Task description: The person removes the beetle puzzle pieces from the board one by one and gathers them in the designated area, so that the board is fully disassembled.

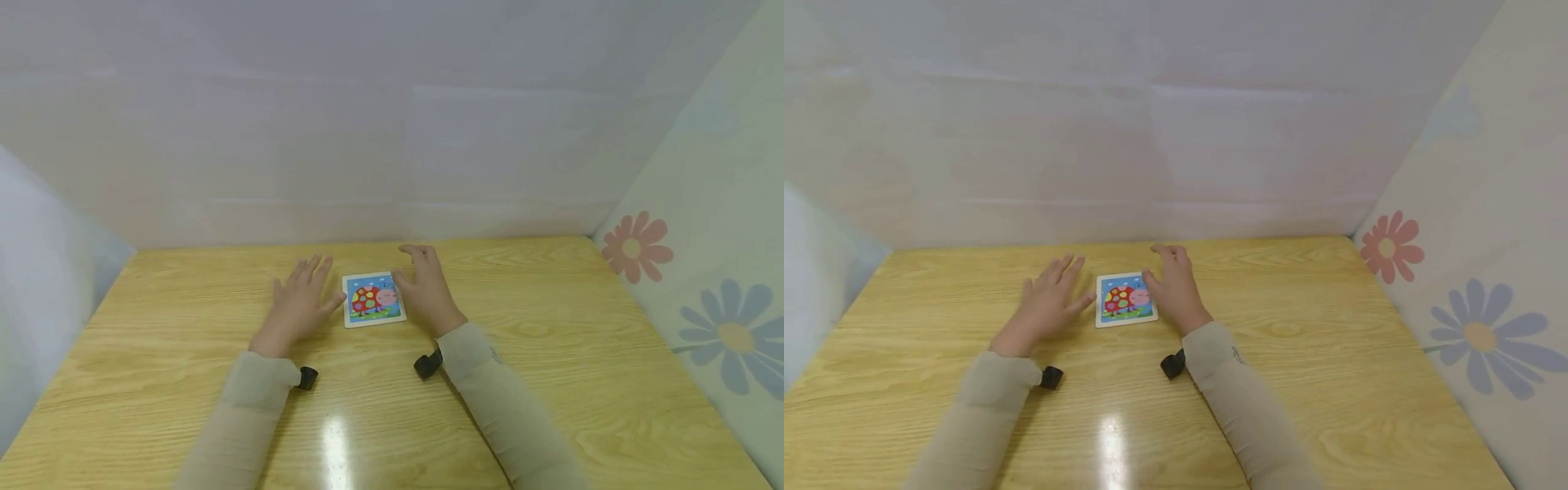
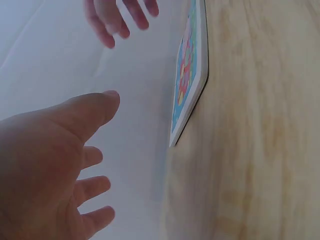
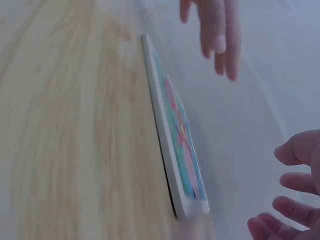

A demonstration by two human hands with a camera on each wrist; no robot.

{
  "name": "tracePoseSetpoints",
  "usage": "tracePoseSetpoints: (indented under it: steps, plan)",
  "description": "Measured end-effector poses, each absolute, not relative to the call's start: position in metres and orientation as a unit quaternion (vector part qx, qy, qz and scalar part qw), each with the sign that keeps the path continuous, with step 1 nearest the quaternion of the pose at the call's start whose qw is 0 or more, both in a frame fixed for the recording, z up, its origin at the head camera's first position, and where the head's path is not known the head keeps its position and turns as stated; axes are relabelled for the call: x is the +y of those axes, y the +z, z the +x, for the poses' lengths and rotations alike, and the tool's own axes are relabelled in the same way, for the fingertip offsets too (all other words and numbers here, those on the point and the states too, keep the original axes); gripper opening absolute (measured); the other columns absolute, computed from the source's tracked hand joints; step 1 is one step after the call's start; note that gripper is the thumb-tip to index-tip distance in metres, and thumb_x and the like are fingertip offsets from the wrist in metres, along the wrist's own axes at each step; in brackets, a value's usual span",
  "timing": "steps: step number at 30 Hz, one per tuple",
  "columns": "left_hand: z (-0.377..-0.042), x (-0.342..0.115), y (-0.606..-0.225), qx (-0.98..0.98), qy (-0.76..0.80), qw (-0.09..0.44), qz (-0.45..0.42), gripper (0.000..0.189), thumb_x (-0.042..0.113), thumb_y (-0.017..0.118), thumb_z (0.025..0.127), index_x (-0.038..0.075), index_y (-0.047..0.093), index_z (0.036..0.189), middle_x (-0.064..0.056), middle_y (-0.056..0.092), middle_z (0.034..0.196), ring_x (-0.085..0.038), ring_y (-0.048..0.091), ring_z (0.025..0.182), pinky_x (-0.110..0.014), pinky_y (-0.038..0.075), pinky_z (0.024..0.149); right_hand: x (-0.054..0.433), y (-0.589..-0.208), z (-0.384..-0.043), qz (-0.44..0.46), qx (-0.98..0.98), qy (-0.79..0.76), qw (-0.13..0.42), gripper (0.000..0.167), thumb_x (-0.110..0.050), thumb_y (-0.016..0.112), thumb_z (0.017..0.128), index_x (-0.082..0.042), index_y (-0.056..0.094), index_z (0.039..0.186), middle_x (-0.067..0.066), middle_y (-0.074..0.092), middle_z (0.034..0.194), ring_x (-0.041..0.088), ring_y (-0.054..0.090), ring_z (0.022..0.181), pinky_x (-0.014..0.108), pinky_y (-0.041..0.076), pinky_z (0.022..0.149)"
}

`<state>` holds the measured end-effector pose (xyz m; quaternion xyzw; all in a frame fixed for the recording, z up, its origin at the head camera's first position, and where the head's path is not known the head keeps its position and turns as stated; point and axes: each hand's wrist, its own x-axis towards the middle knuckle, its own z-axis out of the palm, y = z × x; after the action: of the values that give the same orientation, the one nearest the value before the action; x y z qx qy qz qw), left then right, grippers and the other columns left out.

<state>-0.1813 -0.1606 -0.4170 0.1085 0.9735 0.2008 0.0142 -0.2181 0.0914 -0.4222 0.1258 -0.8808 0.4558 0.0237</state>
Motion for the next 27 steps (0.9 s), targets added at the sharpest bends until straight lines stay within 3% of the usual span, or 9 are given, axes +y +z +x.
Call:
tracePoseSetpoints:
  steps: [5, 9, 17, 27]
  plan:
    - [-0.181, -0.158, -0.423, 0.968, 0.214, 0.043, 0.127, 0.077, 0.043, 0.056, 0.103, 0.009, 0.020, 0.163, -0.019, 0.016, 0.167, -0.046, 0.011, 0.152, -0.080, 0.006, 0.109, 0.076, -0.426, -0.222, 0.140, -0.872, 0.469, 0.010, 0.041, -0.021, 0.065, 0.100, -0.002, 0.059, 0.136, 0.014, 0.055, 0.129, 0.029, 0.053, 0.111, 0.040, 0.051, 0.091]
    - [-0.180, -0.159, -0.428, 0.960, 0.233, 0.062, 0.140, 0.077, 0.043, 0.056, 0.103, 0.009, 0.021, 0.163, -0.018, 0.016, 0.168, -0.045, 0.011, 0.153, -0.080, 0.004, 0.109, 0.067, -0.429, -0.227, 0.140, -0.870, 0.473, 0.005, 0.034, -0.017, 0.068, 0.098, -0.001, 0.065, 0.128, 0.012, 0.061, 0.119, 0.023, 0.057, 0.101, 0.037, 0.053, 0.087]
    - [-0.180, -0.160, -0.435, 0.952, 0.242, 0.111, 0.150, 0.079, 0.047, 0.055, 0.103, 0.012, 0.019, 0.163, -0.015, 0.010, 0.169, -0.044, 0.005, 0.154, -0.079, 0.000, 0.110, 0.054, -0.438, -0.239, 0.157, -0.872, 0.460, -0.053, 0.020, -0.015, 0.069, 0.098, -0.005, 0.072, 0.115, 0.004, 0.065, 0.104, 0.018, 0.061, 0.094, 0.032, 0.054, 0.085]
    - [-0.177, -0.159, -0.434, 0.952, 0.217, 0.143, 0.162, 0.077, 0.045, 0.053, 0.104, 0.011, 0.017, 0.164, -0.015, 0.009, 0.170, -0.043, 0.001, 0.154, -0.078, -0.004, 0.110, 0.049, -0.443, -0.246, 0.201, -0.884, 0.414, -0.080, 0.019, -0.016, 0.075, 0.094, -0.007, 0.074, 0.110, 0.002, 0.068, 0.102, 0.016, 0.060, 0.091, 0.029, 0.053, 0.082]
